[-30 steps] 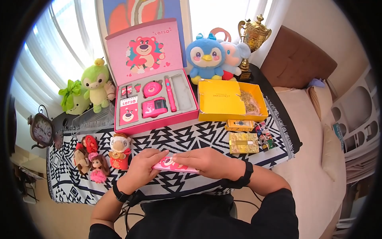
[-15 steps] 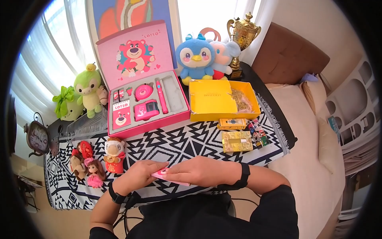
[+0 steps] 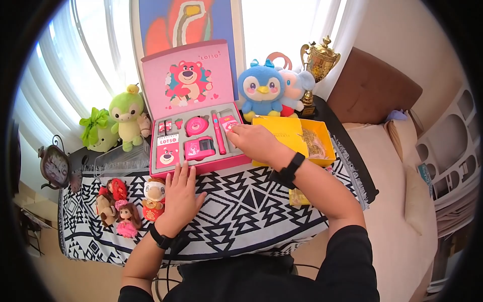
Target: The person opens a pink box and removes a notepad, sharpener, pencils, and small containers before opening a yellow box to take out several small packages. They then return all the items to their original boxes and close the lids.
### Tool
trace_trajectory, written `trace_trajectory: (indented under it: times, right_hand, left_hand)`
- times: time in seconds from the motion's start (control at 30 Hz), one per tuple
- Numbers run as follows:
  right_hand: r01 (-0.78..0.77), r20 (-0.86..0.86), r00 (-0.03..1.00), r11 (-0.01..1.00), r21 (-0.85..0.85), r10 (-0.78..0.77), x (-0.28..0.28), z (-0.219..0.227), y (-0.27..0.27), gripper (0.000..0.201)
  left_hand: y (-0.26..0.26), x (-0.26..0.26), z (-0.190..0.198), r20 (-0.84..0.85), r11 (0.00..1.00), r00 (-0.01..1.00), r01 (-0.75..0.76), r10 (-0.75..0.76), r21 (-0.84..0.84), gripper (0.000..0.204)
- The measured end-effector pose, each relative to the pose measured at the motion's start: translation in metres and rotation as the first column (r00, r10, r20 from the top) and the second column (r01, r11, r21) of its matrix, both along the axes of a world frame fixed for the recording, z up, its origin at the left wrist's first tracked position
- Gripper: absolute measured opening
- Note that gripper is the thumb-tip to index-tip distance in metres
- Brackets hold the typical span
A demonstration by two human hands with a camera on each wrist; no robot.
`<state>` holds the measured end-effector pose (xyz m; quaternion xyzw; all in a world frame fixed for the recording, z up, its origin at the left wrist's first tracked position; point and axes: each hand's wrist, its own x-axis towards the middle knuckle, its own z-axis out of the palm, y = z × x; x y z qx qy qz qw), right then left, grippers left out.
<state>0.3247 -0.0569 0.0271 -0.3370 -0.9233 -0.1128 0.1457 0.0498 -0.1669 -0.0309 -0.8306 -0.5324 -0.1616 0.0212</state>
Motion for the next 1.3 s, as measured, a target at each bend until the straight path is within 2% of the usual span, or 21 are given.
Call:
trace_trajectory:
  times: [0.03,0.1,0.13,0.2,0.33,0.43,0.5,0.53,0.6,0.7,0.73,0.8,0.93,1.0,1.03,1.07,1.13,1.2,1.23,1.27,1.3]
  right_hand:
    - [-0.001,0.001,1.000,1.000,0.005,0.001,0.000,-0.005,0.008,0.029]
    - [0.038,0.134,0.990,0.998,0.051,-0.044,-0.002,-0.017,0.020,0.026]
    - [0.035,0.135,0.990,0.998,0.048,-0.041,-0.004,-0.020,0.023,0.026]
    - [-0.007,0.176,0.984,0.986,0.168,-0.023,-0.008,-0.028,0.028,0.014]
    - [-0.042,0.209,0.978,0.979,0.201,-0.001,-0.014,-0.029,0.031,0.014]
    - [0.013,0.284,0.958,0.994,0.111,-0.044,-0.017,-0.025,0.031,0.016]
    - [0.136,0.273,0.958,0.975,-0.178,-0.084,-0.016,-0.018,0.031,0.028]
    - [0.135,0.275,0.958,0.975,-0.178,-0.082,-0.016,-0.014,0.031,0.028]
    - [0.205,0.312,0.944,0.929,-0.309,-0.104,-0.016,-0.004,0.031,0.039]
    - [0.254,0.362,0.927,0.875,-0.412,-0.098,-0.023,0.011,0.028,0.049]
    - [0.243,0.361,0.928,0.879,-0.411,-0.088,-0.023,0.006,0.031,0.049]
    - [0.108,0.219,0.975,0.935,-0.337,-0.034,-0.014,-0.011,0.035,0.034]
    - [0.119,0.227,0.973,0.944,-0.309,-0.048,-0.015,-0.010,0.027,0.037]
    - [0.095,0.174,0.984,0.955,-0.281,-0.047,-0.012,-0.015,0.025,0.040]
    - [0.091,0.116,0.991,0.959,-0.267,-0.062,-0.011,-0.014,0.019,0.041]
    - [0.084,0.110,0.992,0.958,-0.276,-0.055,-0.010,-0.015,0.013,0.041]
    - [-0.064,-0.065,0.996,0.997,-0.043,0.061,-0.009,-0.014,-0.002,0.042]
    - [-0.022,-0.081,0.997,0.993,-0.116,0.012,-0.017,-0.006,-0.026,0.040]
    - [-0.041,-0.084,0.996,0.984,-0.171,0.027,-0.018,-0.008,-0.036,0.037]
    - [-0.059,-0.087,0.995,0.973,-0.224,0.040,-0.021,-0.011,-0.045,0.035]
    - [-0.090,-0.109,0.992,0.971,-0.223,0.067,-0.025,-0.016,-0.054,0.030]
  left_hand:
    - [0.001,-0.001,-0.001,-0.013,1.000,1.000,-0.005,0.005,-0.006,0.086]
    - [0.002,-0.002,0.000,-0.007,1.000,1.000,-0.002,0.002,-0.016,0.086]
    - [0.001,-0.003,0.000,-0.001,0.999,1.000,0.004,-0.004,-0.033,0.086]
    - [0.001,-0.004,0.000,-0.002,0.999,1.000,0.009,-0.009,-0.037,0.086]
    - [0.002,-0.005,0.002,-0.016,0.998,1.000,0.017,-0.018,-0.059,0.087]
    - [0.002,-0.006,0.002,-0.015,0.997,1.000,0.023,-0.024,-0.070,0.087]
    - [0.002,-0.006,0.003,-0.010,0.997,1.000,0.024,-0.025,-0.070,0.087]
    - [0.002,-0.006,0.003,-0.008,0.997,1.000,0.027,-0.027,-0.072,0.087]
    - [0.002,-0.005,0.002,-0.005,0.997,1.000,0.027,-0.027,-0.067,0.087]
    - [0.002,-0.004,0.003,0.005,0.997,1.000,0.028,-0.028,-0.066,0.086]
    - [0.002,-0.005,0.003,0.014,0.997,0.999,0.031,-0.030,-0.069,0.086]
    - [0.002,-0.005,0.003,0.018,0.998,1.000,0.018,-0.017,-0.063,0.084]
    - [-0.006,-0.009,0.011,0.126,0.998,0.991,0.043,-0.037,-0.047,0.073]
    - [-0.019,-0.016,0.027,0.175,0.995,0.980,0.086,-0.093,0.049,0.062]
    - [-0.025,-0.023,0.031,0.256,0.994,0.962,0.079,-0.096,0.074,0.052]
    - [-0.031,-0.033,0.038,0.358,0.998,0.932,0.047,-0.059,0.040,0.049]
    - [-0.037,-0.061,0.044,0.353,0.993,0.934,-0.091,0.061,0.069,0.045]
    - [-0.037,-0.089,0.043,0.352,0.969,0.915,-0.237,0.196,0.076,0.046]
    - [-0.036,-0.104,0.039,0.373,0.962,0.890,-0.272,0.262,-0.026,0.053]
    - [-0.034,-0.114,0.033,0.370,0.963,0.893,-0.268,0.258,-0.026,0.053]
    - [-0.032,-0.122,0.026,0.365,0.950,0.878,-0.271,0.309,-0.152,0.059]
